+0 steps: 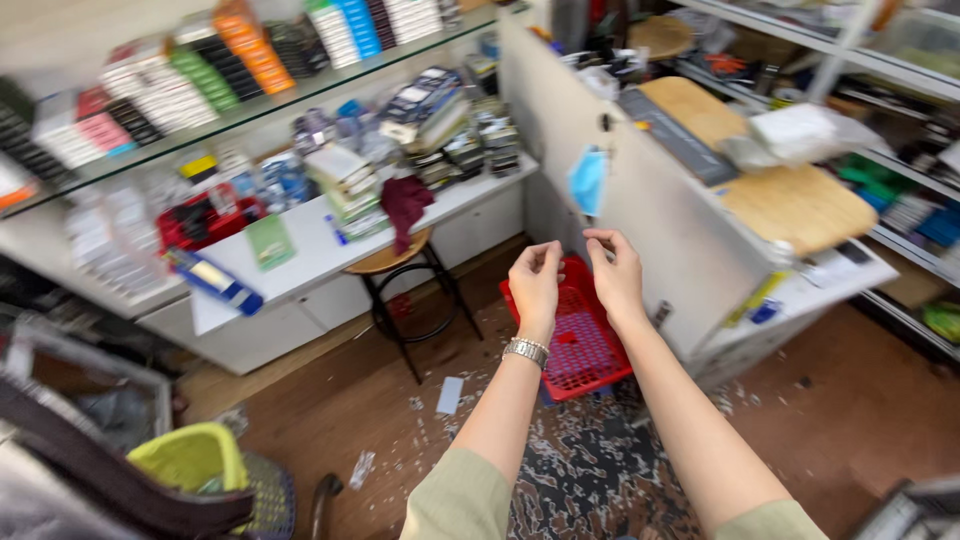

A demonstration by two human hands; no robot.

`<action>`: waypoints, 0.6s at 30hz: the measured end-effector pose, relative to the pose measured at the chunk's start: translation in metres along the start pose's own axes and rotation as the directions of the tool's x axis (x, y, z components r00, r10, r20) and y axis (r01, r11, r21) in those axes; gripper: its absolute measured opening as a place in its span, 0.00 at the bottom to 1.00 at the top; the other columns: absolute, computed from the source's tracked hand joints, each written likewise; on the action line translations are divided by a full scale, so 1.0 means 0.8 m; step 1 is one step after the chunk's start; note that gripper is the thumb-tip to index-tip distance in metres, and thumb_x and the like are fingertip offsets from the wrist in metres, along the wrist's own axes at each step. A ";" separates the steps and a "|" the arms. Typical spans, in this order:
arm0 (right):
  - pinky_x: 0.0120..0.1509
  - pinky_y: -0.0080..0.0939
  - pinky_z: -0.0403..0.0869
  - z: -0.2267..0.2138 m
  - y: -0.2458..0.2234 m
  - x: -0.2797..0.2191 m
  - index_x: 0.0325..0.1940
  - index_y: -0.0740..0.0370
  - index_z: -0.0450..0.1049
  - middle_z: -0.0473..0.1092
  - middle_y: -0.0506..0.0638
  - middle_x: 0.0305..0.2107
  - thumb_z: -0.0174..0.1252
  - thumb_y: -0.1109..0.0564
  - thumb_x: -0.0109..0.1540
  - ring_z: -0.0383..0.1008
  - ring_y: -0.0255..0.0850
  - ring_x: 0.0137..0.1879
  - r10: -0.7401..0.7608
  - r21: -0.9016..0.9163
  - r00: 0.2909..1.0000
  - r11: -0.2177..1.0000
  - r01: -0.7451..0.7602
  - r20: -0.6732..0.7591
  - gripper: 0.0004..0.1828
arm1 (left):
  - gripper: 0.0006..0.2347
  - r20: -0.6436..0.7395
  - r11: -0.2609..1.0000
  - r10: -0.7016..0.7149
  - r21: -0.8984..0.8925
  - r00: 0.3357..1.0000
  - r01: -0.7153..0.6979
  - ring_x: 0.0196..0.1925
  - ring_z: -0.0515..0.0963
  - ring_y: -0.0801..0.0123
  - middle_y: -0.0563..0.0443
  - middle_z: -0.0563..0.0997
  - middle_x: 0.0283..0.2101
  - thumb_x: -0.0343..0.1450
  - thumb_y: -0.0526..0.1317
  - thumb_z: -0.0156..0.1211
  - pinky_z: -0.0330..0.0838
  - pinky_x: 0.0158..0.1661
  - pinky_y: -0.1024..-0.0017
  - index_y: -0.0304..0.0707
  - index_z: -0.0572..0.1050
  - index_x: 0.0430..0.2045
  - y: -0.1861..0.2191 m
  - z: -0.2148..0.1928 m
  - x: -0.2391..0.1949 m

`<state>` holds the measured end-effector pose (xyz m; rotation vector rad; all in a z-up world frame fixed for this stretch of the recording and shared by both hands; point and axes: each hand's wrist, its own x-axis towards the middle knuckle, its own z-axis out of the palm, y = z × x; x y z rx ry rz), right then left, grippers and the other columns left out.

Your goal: The person wipes the surfaces of various small product boxes with a maroon cloth and stacks them on a counter and inside a glass display cabinet. The person handles multiple box types, including green and black packages, and places them in neat piles.

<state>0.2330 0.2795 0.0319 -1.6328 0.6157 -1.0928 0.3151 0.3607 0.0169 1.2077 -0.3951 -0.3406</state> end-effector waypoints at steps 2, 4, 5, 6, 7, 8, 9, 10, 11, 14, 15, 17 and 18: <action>0.58 0.38 0.72 0.055 -0.006 -0.010 0.51 0.64 0.77 0.77 0.52 0.45 0.54 0.59 0.67 0.75 0.38 0.52 0.059 0.020 0.996 0.998 -0.061 0.073 0.11 | 0.09 -0.079 1.000 -0.007 0.029 0.997 0.010 0.33 0.81 0.77 0.54 0.83 0.33 0.72 0.41 0.64 0.78 0.33 0.76 0.31 0.80 0.36 0.013 -0.047 0.014; 0.57 0.37 0.72 0.107 -0.015 -0.017 0.50 0.64 0.77 0.77 0.52 0.44 0.54 0.60 0.67 0.75 0.37 0.51 0.080 0.029 0.986 0.996 -0.085 0.150 0.10 | 0.10 -0.145 0.999 -0.008 0.043 0.989 0.015 0.33 0.81 0.77 0.54 0.84 0.33 0.72 0.41 0.65 0.78 0.33 0.76 0.31 0.81 0.36 0.027 -0.092 0.027; 0.58 0.37 0.71 0.132 -0.018 -0.018 0.50 0.64 0.77 0.77 0.51 0.44 0.54 0.60 0.67 0.75 0.37 0.51 0.072 0.031 0.980 0.996 -0.080 0.186 0.10 | 0.10 -0.170 0.999 -0.006 0.045 0.985 0.014 0.33 0.81 0.77 0.53 0.84 0.33 0.72 0.41 0.65 0.78 0.34 0.76 0.31 0.81 0.36 0.035 -0.113 0.034; 0.58 0.37 0.71 0.156 -0.019 -0.019 0.50 0.64 0.77 0.77 0.51 0.44 0.54 0.60 0.67 0.75 0.36 0.51 0.067 0.032 0.973 0.997 -0.076 0.221 0.10 | 0.10 -0.194 0.999 -0.008 0.045 0.981 0.017 0.34 0.81 0.77 0.53 0.84 0.34 0.71 0.41 0.65 0.78 0.34 0.76 0.30 0.81 0.36 0.039 -0.135 0.042; 0.58 0.37 0.72 0.182 -0.017 -0.018 0.50 0.64 0.77 0.77 0.51 0.44 0.54 0.60 0.67 0.75 0.36 0.51 0.078 0.043 0.962 0.995 -0.092 0.262 0.10 | 0.10 -0.219 0.999 -0.002 0.041 0.976 0.012 0.34 0.81 0.77 0.53 0.84 0.34 0.72 0.41 0.65 0.78 0.34 0.76 0.30 0.80 0.36 0.043 -0.157 0.053; 0.57 0.37 0.72 0.205 -0.016 -0.018 0.50 0.64 0.77 0.77 0.51 0.43 0.54 0.60 0.67 0.75 0.36 0.51 0.091 0.050 0.950 0.993 -0.111 0.298 0.10 | 0.10 -0.240 0.999 0.000 0.036 0.971 0.009 0.34 0.81 0.77 0.53 0.84 0.34 0.72 0.42 0.65 0.78 0.34 0.76 0.30 0.80 0.36 0.047 -0.179 0.063; 0.57 0.36 0.72 0.229 -0.014 -0.017 0.50 0.64 0.77 0.77 0.51 0.43 0.54 0.60 0.67 0.75 0.36 0.50 0.104 0.055 0.937 0.990 -0.129 0.334 0.10 | 0.11 -0.261 0.999 0.001 0.031 0.965 0.007 0.34 0.81 0.77 0.53 0.84 0.34 0.72 0.42 0.65 0.78 0.34 0.76 0.30 0.80 0.36 0.049 -0.198 0.073; 0.56 0.36 0.72 0.253 -0.009 -0.016 0.50 0.64 0.77 0.77 0.51 0.43 0.54 0.60 0.67 0.75 0.36 0.50 0.092 0.040 0.930 0.993 -0.114 0.357 0.10 | 0.11 -0.285 1.000 0.003 0.027 0.958 0.005 0.34 0.81 0.77 0.53 0.84 0.35 0.72 0.42 0.64 0.78 0.34 0.77 0.30 0.80 0.37 0.050 -0.218 0.083; 0.56 0.36 0.72 0.278 -0.003 -0.013 0.50 0.64 0.77 0.77 0.51 0.42 0.54 0.60 0.67 0.75 0.36 0.49 0.081 0.026 0.922 0.995 -0.098 0.379 0.10 | 0.10 -0.310 1.000 0.004 0.023 0.951 0.003 0.34 0.81 0.77 0.53 0.84 0.35 0.72 0.42 0.64 0.78 0.34 0.77 0.30 0.80 0.37 0.049 -0.238 0.093; 0.55 0.36 0.72 0.353 0.024 0.001 0.50 0.65 0.77 0.77 0.50 0.41 0.55 0.60 0.67 0.74 0.35 0.48 0.047 0.078 0.892 0.993 -0.092 0.450 0.10 | 0.10 -0.391 1.000 0.009 0.026 0.920 0.001 0.34 0.82 0.77 0.52 0.84 0.35 0.72 0.41 0.64 0.78 0.34 0.77 0.31 0.80 0.37 0.044 -0.291 0.137; 0.55 0.35 0.71 0.376 0.034 0.008 0.50 0.65 0.77 0.77 0.50 0.41 0.55 0.60 0.67 0.74 0.35 0.48 0.037 0.109 0.880 0.989 -0.100 0.474 0.10 | 0.10 -0.420 1.000 0.010 0.029 0.907 0.002 0.34 0.82 0.77 0.52 0.84 0.35 0.72 0.41 0.64 0.78 0.34 0.77 0.31 0.80 0.37 0.042 -0.308 0.154; 0.54 0.34 0.71 0.421 0.056 0.029 0.50 0.65 0.77 0.77 0.49 0.40 0.55 0.60 0.67 0.74 0.34 0.47 0.054 0.105 0.848 0.986 -0.129 0.528 0.10 | 0.10 -0.451 0.999 0.041 0.021 0.892 -0.035 0.33 0.81 0.76 0.51 0.84 0.34 0.72 0.41 0.64 0.77 0.33 0.76 0.29 0.80 0.37 0.037 -0.336 0.195; 0.53 0.34 0.71 0.442 0.068 0.041 0.50 0.65 0.78 0.77 0.49 0.40 0.55 0.60 0.67 0.74 0.33 0.46 0.063 0.103 0.831 0.984 -0.143 0.552 0.11 | 0.10 -0.464 0.998 0.056 0.018 0.884 -0.054 0.33 0.80 0.76 0.50 0.83 0.34 0.72 0.41 0.64 0.76 0.33 0.76 0.28 0.80 0.36 0.034 -0.349 0.216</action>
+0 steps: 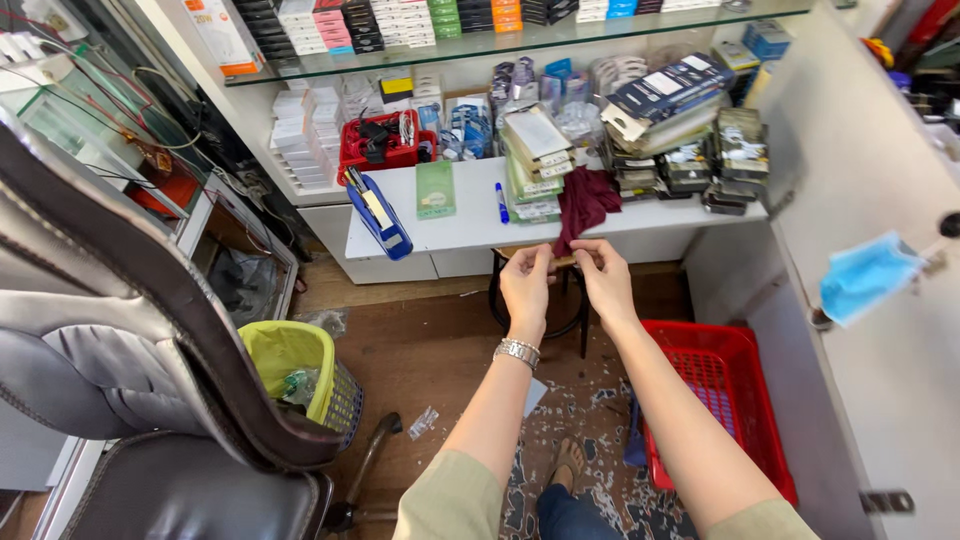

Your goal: The person wipes the surfaces of various small product boxes with a maroon cloth and stacks them on a counter and inside a glass display cabinet. The person handles multiple box types, including green and black packages, and places them in neat piles.

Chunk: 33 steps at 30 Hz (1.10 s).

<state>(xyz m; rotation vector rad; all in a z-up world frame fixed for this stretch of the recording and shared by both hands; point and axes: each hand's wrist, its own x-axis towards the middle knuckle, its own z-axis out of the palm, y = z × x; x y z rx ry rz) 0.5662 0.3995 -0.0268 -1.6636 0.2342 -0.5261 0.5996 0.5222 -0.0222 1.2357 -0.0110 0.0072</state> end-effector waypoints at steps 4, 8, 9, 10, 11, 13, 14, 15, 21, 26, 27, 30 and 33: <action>0.49 0.36 0.69 0.021 0.034 0.101 0.53 0.66 0.77 0.76 0.50 0.41 0.56 0.59 0.68 0.71 0.34 0.44 0.074 0.046 0.995 0.996 -0.078 0.069 0.12 | 0.10 -0.060 1.000 -0.003 0.023 0.998 0.005 0.34 0.81 0.76 0.51 0.84 0.34 0.74 0.41 0.62 0.74 0.33 0.77 0.28 0.79 0.36 -0.008 0.010 0.100; 0.52 0.37 0.70 0.014 0.059 0.196 0.56 0.65 0.75 0.76 0.51 0.44 0.56 0.56 0.67 0.73 0.36 0.47 0.157 -0.053 0.986 0.987 -0.154 0.059 0.15 | 0.11 -0.091 0.999 -0.051 -0.016 0.995 0.049 0.34 0.79 0.75 0.51 0.83 0.35 0.75 0.41 0.59 0.74 0.34 0.76 0.28 0.79 0.38 -0.020 0.037 0.187; 0.55 0.35 0.71 0.009 0.065 0.217 0.56 0.65 0.76 0.77 0.51 0.45 0.57 0.56 0.67 0.74 0.36 0.49 0.141 -0.103 0.988 0.986 -0.134 0.057 0.16 | 0.11 -0.093 0.998 -0.058 -0.038 0.994 0.055 0.33 0.79 0.75 0.51 0.83 0.35 0.75 0.40 0.58 0.75 0.34 0.75 0.27 0.79 0.39 -0.025 0.044 0.207; 0.57 0.35 0.71 0.006 0.073 0.238 0.58 0.65 0.75 0.77 0.52 0.47 0.56 0.56 0.67 0.75 0.36 0.52 0.149 -0.103 0.987 0.984 -0.143 0.055 0.17 | 0.11 -0.102 0.998 -0.066 -0.021 0.993 0.064 0.34 0.79 0.75 0.50 0.83 0.36 0.75 0.40 0.58 0.75 0.35 0.75 0.28 0.78 0.39 -0.031 0.048 0.223; 0.58 0.35 0.70 0.002 0.080 0.261 0.59 0.65 0.74 0.77 0.52 0.49 0.55 0.55 0.67 0.75 0.35 0.54 0.158 -0.102 0.986 0.983 -0.152 0.054 0.18 | 0.11 -0.112 0.997 -0.074 -0.005 0.991 0.074 0.35 0.80 0.75 0.49 0.84 0.36 0.75 0.40 0.57 0.75 0.35 0.75 0.28 0.78 0.39 -0.037 0.051 0.240; 0.59 0.35 0.70 -0.003 0.099 0.294 0.61 0.65 0.73 0.76 0.52 0.52 0.52 0.55 0.68 0.75 0.37 0.56 0.205 -0.098 0.977 0.975 -0.199 0.055 0.19 | 0.11 -0.129 0.993 -0.109 0.022 0.986 0.113 0.35 0.80 0.75 0.48 0.85 0.37 0.75 0.40 0.57 0.75 0.35 0.75 0.28 0.78 0.41 -0.056 0.054 0.266; 0.58 0.36 0.71 -0.004 0.108 0.311 0.62 0.64 0.73 0.76 0.52 0.53 0.51 0.54 0.68 0.75 0.38 0.56 0.237 -0.091 0.970 0.968 -0.232 0.058 0.20 | 0.11 -0.136 0.990 -0.130 0.033 0.982 0.136 0.36 0.79 0.76 0.48 0.85 0.38 0.76 0.40 0.56 0.74 0.35 0.76 0.28 0.78 0.43 -0.064 0.055 0.280; 0.58 0.37 0.71 -0.004 0.117 0.324 0.63 0.64 0.72 0.75 0.52 0.55 0.49 0.54 0.69 0.75 0.39 0.56 0.270 -0.085 0.961 0.961 -0.264 0.061 0.20 | 0.12 -0.142 0.986 -0.152 0.043 0.978 0.159 0.36 0.79 0.76 0.48 0.85 0.38 0.76 0.40 0.56 0.74 0.35 0.76 0.27 0.78 0.44 -0.074 0.055 0.293; 0.68 0.40 0.66 0.008 0.157 0.390 0.66 0.65 0.69 0.71 0.58 0.61 0.47 0.51 0.69 0.70 0.47 0.67 0.176 -0.301 0.980 0.943 -0.141 0.091 0.24 | 0.17 -0.130 0.976 -0.159 0.128 0.979 0.176 0.33 0.73 0.73 0.45 0.81 0.38 0.76 0.39 0.57 0.68 0.33 0.74 0.24 0.77 0.55 -0.132 0.056 0.370; 0.72 0.44 0.61 0.025 0.182 0.435 0.70 0.63 0.65 0.66 0.62 0.64 0.47 0.48 0.68 0.64 0.54 0.71 0.223 -0.423 0.968 0.893 -0.156 0.115 0.29 | 0.19 -0.098 0.956 -0.187 0.213 0.978 0.204 0.44 0.79 0.71 0.43 0.82 0.50 0.74 0.40 0.57 0.72 0.44 0.77 0.23 0.74 0.56 -0.171 0.055 0.437; 0.73 0.45 0.61 0.028 0.189 0.445 0.71 0.64 0.64 0.65 0.63 0.65 0.46 0.47 0.68 0.62 0.55 0.72 0.214 -0.450 0.970 0.882 -0.140 0.118 0.29 | 0.19 -0.085 0.961 -0.164 0.211 0.983 0.179 0.48 0.81 0.72 0.43 0.81 0.54 0.74 0.40 0.57 0.73 0.47 0.78 0.22 0.74 0.56 -0.178 0.056 0.450; 0.73 0.45 0.60 0.039 0.203 0.467 0.73 0.64 0.60 0.62 0.64 0.66 0.47 0.46 0.68 0.61 0.56 0.73 0.217 -0.469 0.970 0.872 -0.141 0.112 0.33 | 0.20 -0.082 0.934 -0.248 0.245 0.965 0.261 0.47 0.80 0.65 0.38 0.81 0.54 0.73 0.40 0.56 0.74 0.45 0.72 0.24 0.72 0.58 -0.190 0.054 0.474; 0.74 0.45 0.58 0.053 0.209 0.478 0.73 0.65 0.59 0.60 0.64 0.68 0.46 0.44 0.68 0.58 0.56 0.74 0.215 -0.485 0.970 0.864 -0.133 0.116 0.33 | 0.20 -0.029 0.930 -0.307 0.203 0.951 0.307 0.46 0.81 0.68 0.41 0.80 0.53 0.73 0.39 0.57 0.77 0.45 0.72 0.24 0.71 0.58 -0.194 0.053 0.496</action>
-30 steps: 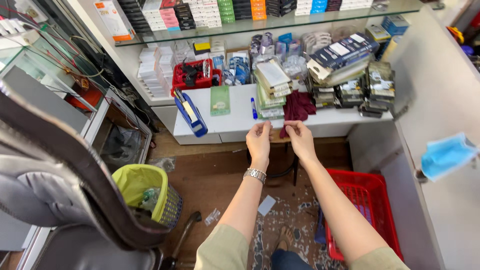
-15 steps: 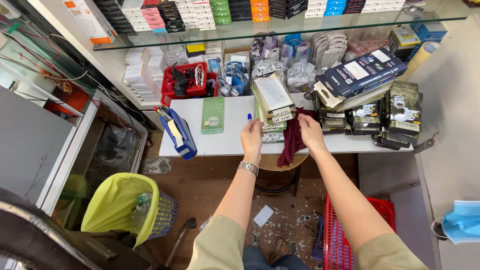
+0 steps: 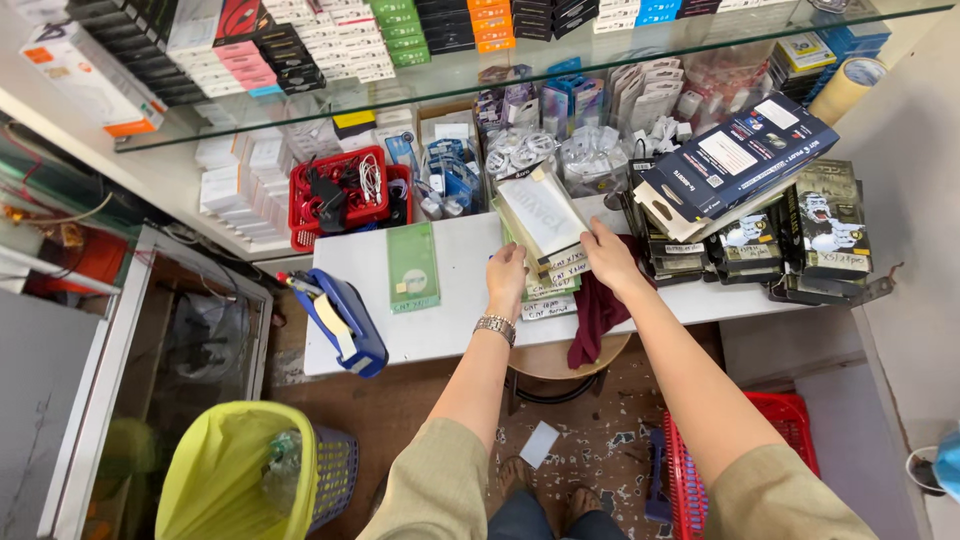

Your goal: The person wipes the surfaces of various small product boxes with a maroon cloth and stacks them on a counter and inside a glass display cabinet. The person handles multiple box types, including green and black packages, and places them in neat piles.

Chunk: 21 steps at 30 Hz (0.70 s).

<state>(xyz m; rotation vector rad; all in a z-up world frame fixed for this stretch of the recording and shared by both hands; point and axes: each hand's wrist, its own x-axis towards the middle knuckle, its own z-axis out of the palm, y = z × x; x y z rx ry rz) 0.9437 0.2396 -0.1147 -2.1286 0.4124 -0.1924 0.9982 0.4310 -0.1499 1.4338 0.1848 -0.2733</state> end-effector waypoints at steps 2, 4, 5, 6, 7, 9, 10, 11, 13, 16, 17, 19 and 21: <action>0.73 0.45 0.60 0.009 -0.009 0.000 0.72 0.64 0.60 0.63 0.63 0.66 0.45 0.43 0.68 0.61 0.56 0.72 0.032 0.038 0.999 0.999 -0.031 -0.044 0.32 | 0.20 0.052 0.998 -0.042 -0.047 0.998 0.044 0.42 0.80 0.67 0.38 0.81 0.48 0.74 0.39 0.58 0.77 0.42 0.71 0.20 0.71 0.57 0.002 -0.003 0.013; 0.72 0.45 0.62 0.017 -0.020 -0.009 0.72 0.62 0.61 0.66 0.63 0.63 0.44 0.43 0.69 0.64 0.56 0.70 0.061 0.030 0.995 0.998 -0.058 -0.075 0.31 | 0.20 0.078 0.997 -0.054 -0.051 0.995 0.058 0.37 0.79 0.67 0.38 0.81 0.44 0.74 0.39 0.59 0.76 0.39 0.71 0.18 0.72 0.56 -0.002 -0.009 0.024; 0.72 0.46 0.63 0.018 -0.028 -0.011 0.73 0.62 0.62 0.68 0.64 0.61 0.43 0.44 0.70 0.66 0.56 0.69 0.065 0.002 0.994 0.998 -0.065 -0.087 0.31 | 0.20 0.078 0.998 -0.038 -0.036 0.996 0.041 0.35 0.78 0.67 0.39 0.82 0.42 0.73 0.38 0.59 0.76 0.37 0.71 0.17 0.72 0.55 -0.003 -0.012 0.033; 0.71 0.46 0.64 0.019 -0.036 -0.013 0.73 0.61 0.63 0.71 0.64 0.59 0.43 0.44 0.70 0.67 0.57 0.68 0.070 -0.026 0.993 0.997 -0.072 -0.099 0.30 | 0.19 0.078 0.999 -0.023 -0.021 0.997 0.025 0.33 0.78 0.67 0.41 0.82 0.40 0.73 0.38 0.59 0.75 0.35 0.71 0.17 0.73 0.54 -0.006 -0.017 0.040; 0.70 0.46 0.64 0.019 -0.046 -0.015 0.73 0.60 0.63 0.72 0.63 0.57 0.44 0.44 0.70 0.68 0.56 0.66 0.058 -0.034 0.992 0.997 -0.062 -0.110 0.30 | 0.19 0.094 0.999 -0.028 -0.018 0.995 0.030 0.33 0.77 0.68 0.42 0.82 0.41 0.72 0.37 0.60 0.74 0.35 0.71 0.17 0.73 0.54 -0.009 -0.022 0.047; 0.67 0.47 0.65 0.020 -0.066 -0.018 0.72 0.59 0.63 0.74 0.62 0.53 0.47 0.45 0.68 0.70 0.56 0.63 0.032 -0.048 0.991 0.998 -0.038 -0.130 0.30 | 0.19 0.123 0.999 -0.035 -0.012 0.992 0.037 0.33 0.77 0.69 0.45 0.83 0.41 0.72 0.36 0.61 0.73 0.35 0.71 0.18 0.73 0.54 -0.016 -0.037 0.061; 0.66 0.46 0.66 0.020 -0.075 -0.020 0.72 0.58 0.62 0.75 0.60 0.52 0.46 0.44 0.68 0.72 0.54 0.62 0.059 -0.013 0.993 0.998 -0.061 -0.107 0.30 | 0.18 0.134 0.998 -0.044 -0.039 0.990 0.049 0.33 0.76 0.69 0.45 0.82 0.40 0.72 0.36 0.60 0.73 0.34 0.71 0.18 0.74 0.54 -0.020 -0.046 0.066; 0.64 0.45 0.68 0.019 -0.084 -0.019 0.72 0.57 0.61 0.77 0.58 0.52 0.46 0.44 0.68 0.73 0.52 0.60 0.082 0.022 0.993 0.997 -0.080 -0.082 0.30 | 0.18 0.144 0.996 -0.049 -0.068 0.988 0.059 0.32 0.75 0.69 0.44 0.82 0.40 0.72 0.36 0.60 0.72 0.34 0.71 0.19 0.75 0.54 -0.025 -0.056 0.070; 0.64 0.43 0.68 0.020 -0.098 -0.021 0.72 0.56 0.61 0.78 0.56 0.51 0.45 0.43 0.68 0.75 0.49 0.59 0.094 0.074 0.994 0.993 -0.090 -0.057 0.30 | 0.18 0.116 0.994 -0.049 -0.089 0.992 0.060 0.35 0.76 0.69 0.43 0.82 0.41 0.72 0.35 0.59 0.73 0.37 0.72 0.20 0.76 0.54 -0.034 -0.080 0.077; 0.65 0.42 0.67 0.021 -0.103 -0.021 0.71 0.57 0.63 0.78 0.58 0.51 0.48 0.43 0.68 0.75 0.48 0.59 0.104 0.118 0.991 0.989 -0.094 -0.085 0.29 | 0.17 -0.026 0.999 -0.018 -0.033 1.000 0.017 0.43 0.81 0.66 0.41 0.83 0.45 0.71 0.33 0.58 0.75 0.44 0.70 0.20 0.75 0.53 -0.044 -0.118 0.079; 0.65 0.42 0.68 0.022 -0.101 -0.019 0.70 0.57 0.64 0.77 0.59 0.51 0.48 0.43 0.68 0.75 0.48 0.59 0.135 0.127 0.985 0.984 -0.121 -0.108 0.29 | 0.17 -0.089 1.000 0.004 0.006 0.996 -0.003 0.45 0.82 0.64 0.40 0.83 0.46 0.71 0.33 0.58 0.75 0.47 0.70 0.20 0.75 0.53 -0.048 -0.130 0.077; 0.65 0.42 0.68 0.023 -0.093 -0.014 0.70 0.57 0.66 0.75 0.59 0.53 0.48 0.44 0.68 0.75 0.49 0.60 0.183 0.146 0.971 0.976 -0.160 -0.153 0.28 | 0.17 -0.196 0.991 0.002 0.129 0.981 0.024 0.49 0.83 0.60 0.37 0.83 0.48 0.70 0.32 0.57 0.74 0.50 0.68 0.22 0.76 0.53 -0.054 -0.150 0.075; 0.65 0.42 0.67 0.022 -0.079 -0.006 0.69 0.57 0.66 0.73 0.59 0.55 0.47 0.44 0.69 0.73 0.48 0.61 0.213 0.161 0.957 0.970 -0.183 -0.196 0.27 | 0.17 -0.291 0.952 -0.041 0.279 0.956 0.126 0.51 0.83 0.57 0.34 0.83 0.49 0.69 0.33 0.57 0.73 0.52 0.67 0.26 0.76 0.53 -0.063 -0.166 0.070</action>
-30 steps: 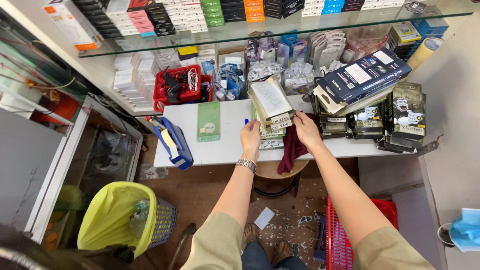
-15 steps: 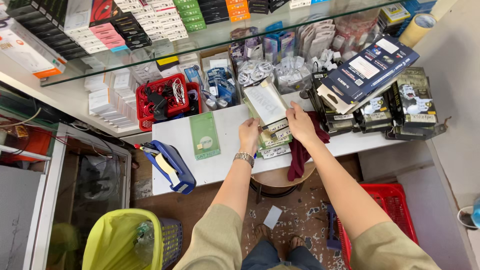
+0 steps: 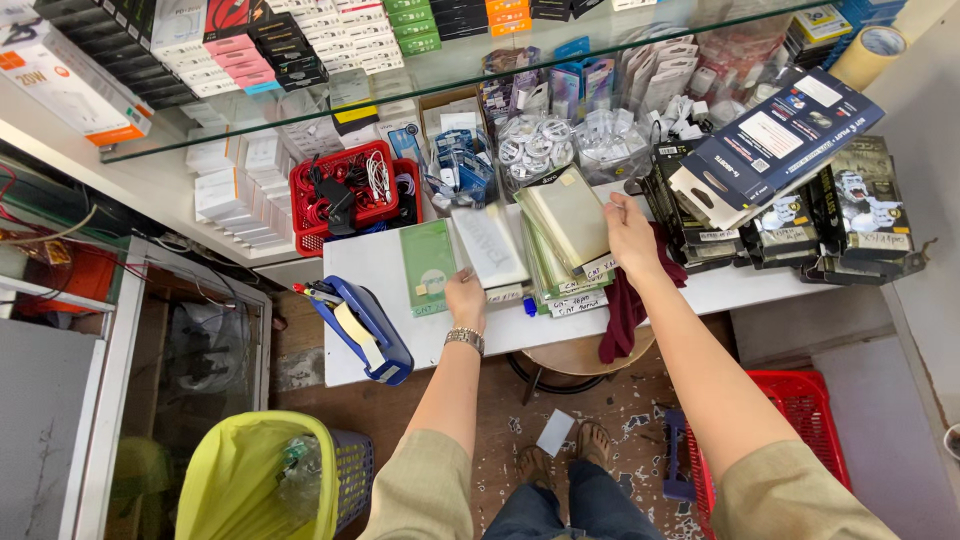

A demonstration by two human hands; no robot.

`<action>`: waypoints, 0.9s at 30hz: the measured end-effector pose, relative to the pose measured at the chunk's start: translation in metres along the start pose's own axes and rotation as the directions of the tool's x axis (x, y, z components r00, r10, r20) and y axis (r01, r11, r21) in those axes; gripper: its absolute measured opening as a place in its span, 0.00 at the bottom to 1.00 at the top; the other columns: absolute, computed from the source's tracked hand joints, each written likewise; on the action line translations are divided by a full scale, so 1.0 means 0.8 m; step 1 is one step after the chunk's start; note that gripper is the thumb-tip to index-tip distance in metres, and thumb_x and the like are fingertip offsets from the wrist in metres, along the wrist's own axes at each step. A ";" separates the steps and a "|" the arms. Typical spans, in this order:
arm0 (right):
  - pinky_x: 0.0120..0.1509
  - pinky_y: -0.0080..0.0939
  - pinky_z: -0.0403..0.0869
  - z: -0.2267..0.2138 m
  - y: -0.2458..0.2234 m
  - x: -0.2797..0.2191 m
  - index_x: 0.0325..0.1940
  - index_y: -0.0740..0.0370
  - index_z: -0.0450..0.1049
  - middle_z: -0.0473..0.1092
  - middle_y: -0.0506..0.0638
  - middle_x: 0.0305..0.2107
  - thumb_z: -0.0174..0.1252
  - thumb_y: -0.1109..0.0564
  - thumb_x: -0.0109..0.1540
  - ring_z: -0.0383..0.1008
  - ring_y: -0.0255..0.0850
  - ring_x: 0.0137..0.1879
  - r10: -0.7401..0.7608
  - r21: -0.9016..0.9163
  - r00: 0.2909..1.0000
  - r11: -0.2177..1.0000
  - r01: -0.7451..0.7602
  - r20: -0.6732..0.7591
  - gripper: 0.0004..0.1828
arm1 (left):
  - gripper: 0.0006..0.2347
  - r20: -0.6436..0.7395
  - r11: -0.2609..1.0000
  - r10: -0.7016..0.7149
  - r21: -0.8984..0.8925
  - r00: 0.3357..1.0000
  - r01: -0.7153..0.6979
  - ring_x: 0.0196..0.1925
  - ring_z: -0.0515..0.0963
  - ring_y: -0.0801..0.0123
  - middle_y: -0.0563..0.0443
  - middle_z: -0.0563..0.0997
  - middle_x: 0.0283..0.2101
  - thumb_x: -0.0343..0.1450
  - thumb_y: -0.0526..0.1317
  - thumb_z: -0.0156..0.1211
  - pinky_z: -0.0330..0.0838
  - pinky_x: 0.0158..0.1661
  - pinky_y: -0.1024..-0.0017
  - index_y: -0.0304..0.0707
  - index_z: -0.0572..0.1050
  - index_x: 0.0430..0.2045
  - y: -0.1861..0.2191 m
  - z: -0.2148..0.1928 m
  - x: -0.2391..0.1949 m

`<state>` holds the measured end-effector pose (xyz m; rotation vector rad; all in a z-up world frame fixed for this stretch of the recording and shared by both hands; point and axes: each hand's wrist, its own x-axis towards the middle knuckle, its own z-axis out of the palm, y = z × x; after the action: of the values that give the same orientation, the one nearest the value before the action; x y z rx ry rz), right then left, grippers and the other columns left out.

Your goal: The person wipes the surfaces of various small product boxes with a maroon cloth and stacks them on a counter and inside a glass display cabinet. The person handles multiple box types, including green and black packages, and places them in neat piles.

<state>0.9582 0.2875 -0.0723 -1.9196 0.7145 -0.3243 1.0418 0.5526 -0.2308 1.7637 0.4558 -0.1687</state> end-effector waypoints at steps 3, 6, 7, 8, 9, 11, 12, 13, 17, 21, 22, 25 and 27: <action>0.66 0.43 0.66 -0.001 0.024 0.019 0.69 0.59 0.66 0.71 0.59 0.58 0.48 0.45 0.69 0.72 0.47 0.64 -0.026 0.030 0.999 0.999 0.026 0.025 0.27 | 0.17 -0.036 0.996 -0.093 0.014 0.995 0.094 0.53 0.84 0.56 0.32 0.83 0.51 0.69 0.34 0.59 0.74 0.53 0.67 0.25 0.77 0.53 -0.017 -0.004 -0.005; 0.65 0.42 0.67 -0.006 0.050 0.039 0.66 0.61 0.68 0.72 0.58 0.58 0.48 0.46 0.69 0.72 0.47 0.64 -0.074 0.035 0.997 0.997 0.073 0.030 0.26 | 0.16 -0.021 0.994 -0.108 0.008 0.994 0.109 0.54 0.82 0.53 0.33 0.82 0.52 0.71 0.37 0.57 0.73 0.53 0.65 0.29 0.78 0.52 -0.030 -0.008 -0.019; 0.65 0.43 0.67 -0.009 0.057 0.044 0.66 0.61 0.69 0.72 0.58 0.57 0.48 0.46 0.69 0.72 0.48 0.63 -0.029 -0.017 0.999 0.999 0.030 0.042 0.25 | 0.18 -0.094 0.977 -0.078 0.189 0.993 0.094 0.55 0.79 0.48 0.32 0.80 0.52 0.69 0.38 0.60 0.71 0.52 0.60 0.32 0.77 0.53 -0.029 -0.006 -0.022; 0.64 0.43 0.68 -0.015 0.065 0.050 0.65 0.61 0.70 0.73 0.58 0.56 0.49 0.46 0.69 0.72 0.49 0.63 0.016 -0.071 0.999 0.997 -0.012 0.052 0.24 | 0.20 -0.157 0.927 -0.032 0.365 0.987 0.088 0.56 0.76 0.43 0.30 0.78 0.53 0.67 0.39 0.63 0.69 0.51 0.56 0.34 0.76 0.54 -0.027 -0.002 -0.028; 0.64 0.44 0.68 -0.020 0.073 0.056 0.65 0.61 0.72 0.73 0.59 0.56 0.49 0.47 0.70 0.72 0.50 0.62 0.061 -0.124 0.996 0.991 -0.054 0.058 0.24 | 0.23 -0.208 0.844 0.026 0.528 0.978 0.090 0.57 0.73 0.38 0.29 0.76 0.54 0.64 0.40 0.66 0.66 0.49 0.51 0.37 0.75 0.56 -0.023 0.006 -0.032; 0.63 0.43 0.69 -0.027 0.086 0.063 0.63 0.62 0.74 0.75 0.58 0.54 0.51 0.49 0.68 0.74 0.49 0.61 0.075 -0.154 0.990 0.986 -0.056 0.121 0.22 | 0.20 -0.154 0.861 0.269 0.480 0.951 -0.166 0.50 0.77 0.39 0.28 0.79 0.47 0.64 0.40 0.66 0.68 0.49 0.53 0.32 0.77 0.50 -0.008 0.025 -0.041; 0.63 0.42 0.69 -0.028 0.091 0.066 0.62 0.62 0.75 0.76 0.57 0.54 0.52 0.51 0.67 0.75 0.48 0.60 0.081 -0.167 0.985 0.984 -0.055 0.154 0.21 | 0.19 -0.138 0.843 0.388 0.452 0.911 -0.290 0.46 0.79 0.40 0.28 0.81 0.43 0.64 0.40 0.66 0.69 0.49 0.54 0.29 0.79 0.48 0.001 0.037 -0.045; 0.62 0.42 0.70 -0.028 0.095 0.069 0.62 0.62 0.74 0.76 0.57 0.53 0.53 0.51 0.67 0.76 0.48 0.59 0.099 -0.163 0.977 0.984 -0.069 0.188 0.21 | 0.16 -0.058 0.887 0.383 0.302 0.922 -0.350 0.46 0.81 0.46 0.32 0.83 0.44 0.68 0.40 0.63 0.72 0.50 0.58 0.30 0.80 0.47 0.013 0.053 -0.049; 0.60 0.42 0.71 -0.022 0.101 0.082 0.62 0.62 0.74 0.76 0.57 0.51 0.57 0.52 0.65 0.77 0.48 0.56 0.136 -0.194 0.955 0.977 -0.086 0.265 0.22 | 0.14 0.113 0.945 0.323 0.014 0.939 -0.327 0.42 0.86 0.58 0.37 0.87 0.39 0.71 0.41 0.59 0.76 0.46 0.67 0.31 0.82 0.45 0.053 0.107 -0.075; 0.56 0.44 0.73 -0.021 0.103 0.093 0.58 0.63 0.77 0.79 0.57 0.48 0.59 0.52 0.63 0.79 0.49 0.53 0.095 -0.218 0.949 0.976 -0.029 0.301 0.20 | 0.15 0.176 0.983 0.142 -0.142 0.974 -0.117 0.34 0.83 0.63 0.40 0.86 0.38 0.70 0.39 0.61 0.76 0.37 0.70 0.27 0.78 0.47 0.074 0.131 -0.097; 0.56 0.44 0.73 -0.017 0.101 0.096 0.57 0.62 0.78 0.78 0.57 0.47 0.59 0.52 0.63 0.79 0.48 0.52 0.063 -0.237 0.950 0.972 0.013 0.307 0.20 | 0.15 0.139 0.981 0.159 -0.135 0.978 -0.140 0.34 0.83 0.68 0.41 0.86 0.37 0.70 0.39 0.64 0.76 0.37 0.72 0.26 0.78 0.47 0.078 0.133 -0.097; 0.53 0.44 0.74 -0.016 0.094 0.106 0.54 0.61 0.79 0.78 0.55 0.44 0.61 0.52 0.63 0.77 0.46 0.48 0.050 -0.252 0.941 0.967 0.039 0.336 0.18 | 0.15 0.162 0.971 0.106 -0.227 0.981 -0.067 0.28 0.79 0.73 0.43 0.86 0.35 0.70 0.37 0.65 0.73 0.31 0.74 0.23 0.79 0.47 0.084 0.129 -0.090; 0.50 0.47 0.74 -0.020 0.085 0.114 0.52 0.62 0.80 0.79 0.55 0.41 0.61 0.52 0.64 0.76 0.46 0.44 0.153 -0.219 0.920 0.973 -0.076 0.360 0.15 | 0.15 0.202 0.955 0.055 -0.297 0.978 0.008 0.25 0.77 0.74 0.45 0.85 0.34 0.69 0.36 0.65 0.72 0.28 0.74 0.23 0.80 0.46 0.091 0.128 -0.079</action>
<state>0.9989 0.1993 -0.1339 -2.0396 0.6152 0.1969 1.0257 0.4276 -0.1683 1.4383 0.2901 -0.2524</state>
